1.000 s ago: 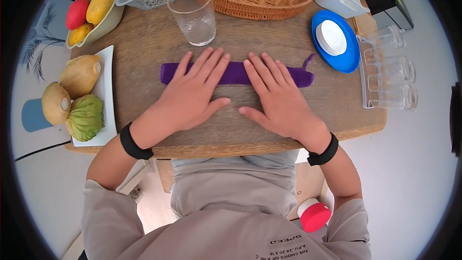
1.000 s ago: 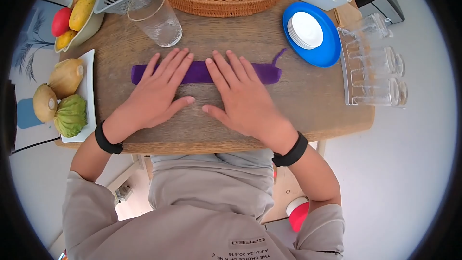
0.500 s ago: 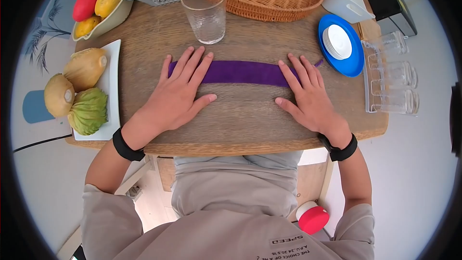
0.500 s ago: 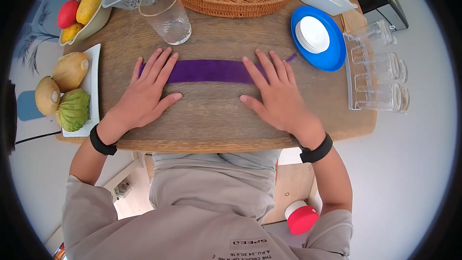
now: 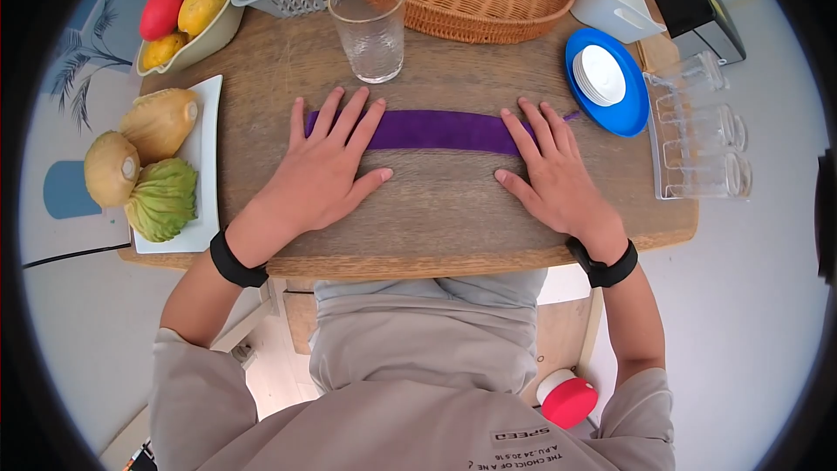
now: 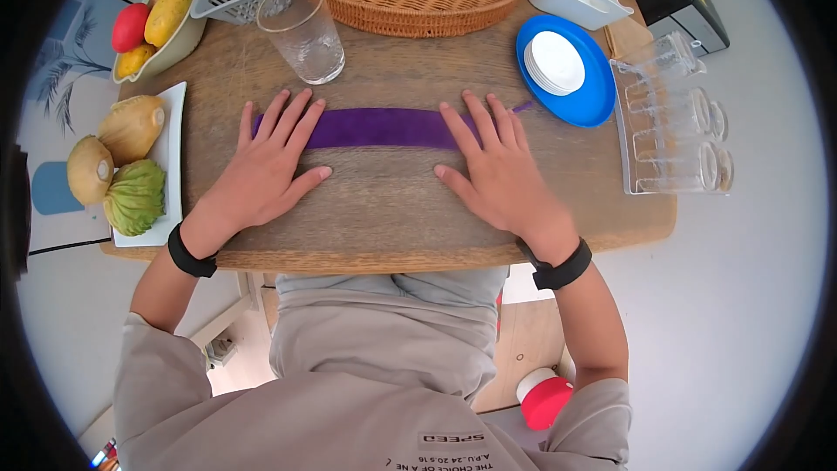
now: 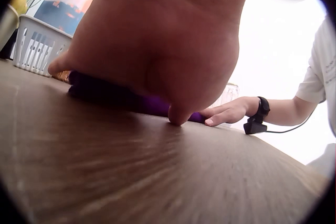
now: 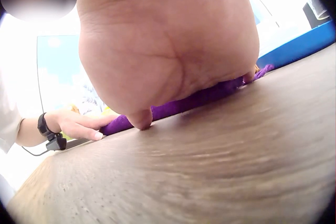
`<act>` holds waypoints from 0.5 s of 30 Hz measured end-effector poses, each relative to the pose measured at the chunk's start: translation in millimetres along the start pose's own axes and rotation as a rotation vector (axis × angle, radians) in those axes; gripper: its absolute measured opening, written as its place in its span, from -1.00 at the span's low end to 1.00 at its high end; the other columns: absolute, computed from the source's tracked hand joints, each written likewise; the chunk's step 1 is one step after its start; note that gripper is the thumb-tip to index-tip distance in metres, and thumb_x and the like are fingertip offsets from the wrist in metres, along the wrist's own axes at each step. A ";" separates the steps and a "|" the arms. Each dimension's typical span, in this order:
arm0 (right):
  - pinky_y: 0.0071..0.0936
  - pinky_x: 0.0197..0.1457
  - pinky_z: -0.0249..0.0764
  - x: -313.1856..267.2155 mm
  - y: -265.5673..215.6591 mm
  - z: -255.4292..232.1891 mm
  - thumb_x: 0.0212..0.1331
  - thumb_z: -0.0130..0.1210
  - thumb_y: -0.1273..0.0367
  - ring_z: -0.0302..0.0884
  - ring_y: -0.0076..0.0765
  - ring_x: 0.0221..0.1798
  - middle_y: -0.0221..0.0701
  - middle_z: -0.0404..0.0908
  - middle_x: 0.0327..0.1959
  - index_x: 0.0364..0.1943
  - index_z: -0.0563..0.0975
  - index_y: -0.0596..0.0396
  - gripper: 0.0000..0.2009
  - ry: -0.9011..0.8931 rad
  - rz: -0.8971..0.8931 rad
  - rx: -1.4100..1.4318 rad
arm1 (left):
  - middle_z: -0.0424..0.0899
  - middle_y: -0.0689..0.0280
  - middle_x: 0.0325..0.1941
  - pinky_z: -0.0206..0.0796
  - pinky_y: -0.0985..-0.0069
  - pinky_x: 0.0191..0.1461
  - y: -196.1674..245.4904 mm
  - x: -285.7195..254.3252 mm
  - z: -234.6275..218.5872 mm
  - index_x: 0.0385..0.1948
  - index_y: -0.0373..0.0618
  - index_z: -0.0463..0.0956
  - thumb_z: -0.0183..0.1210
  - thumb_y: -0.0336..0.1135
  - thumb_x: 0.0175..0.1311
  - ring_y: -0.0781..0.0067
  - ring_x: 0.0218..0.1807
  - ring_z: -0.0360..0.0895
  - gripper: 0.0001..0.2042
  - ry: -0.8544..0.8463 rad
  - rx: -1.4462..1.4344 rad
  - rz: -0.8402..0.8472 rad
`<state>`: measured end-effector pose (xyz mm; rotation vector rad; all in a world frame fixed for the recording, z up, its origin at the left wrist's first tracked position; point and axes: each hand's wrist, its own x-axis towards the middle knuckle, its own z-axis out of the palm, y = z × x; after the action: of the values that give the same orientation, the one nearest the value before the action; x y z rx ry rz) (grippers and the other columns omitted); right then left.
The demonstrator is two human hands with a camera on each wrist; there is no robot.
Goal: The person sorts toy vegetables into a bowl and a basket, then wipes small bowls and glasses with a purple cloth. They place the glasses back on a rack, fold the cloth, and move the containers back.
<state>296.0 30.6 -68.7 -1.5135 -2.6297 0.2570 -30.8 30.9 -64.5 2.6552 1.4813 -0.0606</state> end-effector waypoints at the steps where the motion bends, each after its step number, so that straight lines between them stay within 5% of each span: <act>1: 0.20 0.59 -0.06 -0.1 -0.5 0.4 0.38 0.03 0.04 -0.07 0.29 0.58 -0.06 0.11 0.53 0.50 0.19 -0.08 -0.33 0.008 -0.001 0.012 | 0.10 0.00 0.56 -0.26 -0.18 0.60 2.0 1.1 -1.8 0.50 -0.17 0.02 0.05 0.03 0.44 -0.13 0.58 0.00 -0.27 0.012 0.016 -0.008; 7: 0.41 0.52 -0.10 8.6 -22.1 -2.1 0.20 0.21 0.11 -0.02 0.25 0.56 -0.06 0.20 0.47 0.42 0.27 0.08 -0.28 0.161 0.026 -0.170 | 0.36 0.00 0.38 -0.06 -0.02 0.57 28.3 21.5 -7.1 0.39 -0.28 0.18 0.21 -0.14 0.30 -0.03 0.42 0.27 -0.31 0.168 -0.029 0.076; 10: 0.29 0.53 0.01 21.4 -37.8 -8.7 0.03 0.33 0.26 0.09 0.19 0.51 -0.05 0.28 0.39 0.33 0.33 0.20 -0.26 0.226 -0.078 -0.112 | 0.48 0.07 0.18 0.21 0.18 0.40 37.4 32.1 -2.4 0.33 -0.26 0.27 0.29 -0.28 0.20 0.06 0.20 0.43 -0.36 0.218 -0.070 0.147; 15: -0.08 0.35 0.32 35.9 -42.0 -3.5 -0.07 0.33 0.41 0.35 0.06 0.27 -0.09 0.43 0.16 0.17 0.43 0.32 -0.38 0.253 -0.139 0.037 | 0.48 0.12 0.00 0.31 0.22 0.16 37.2 43.0 -6.4 0.20 -0.25 0.38 0.29 -0.33 0.16 0.11 0.07 0.45 -0.46 0.152 -0.110 0.148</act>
<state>242.9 41.3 -57.2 -1.2523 -2.4992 0.0944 23.4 48.5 -59.2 2.7221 1.2799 0.2316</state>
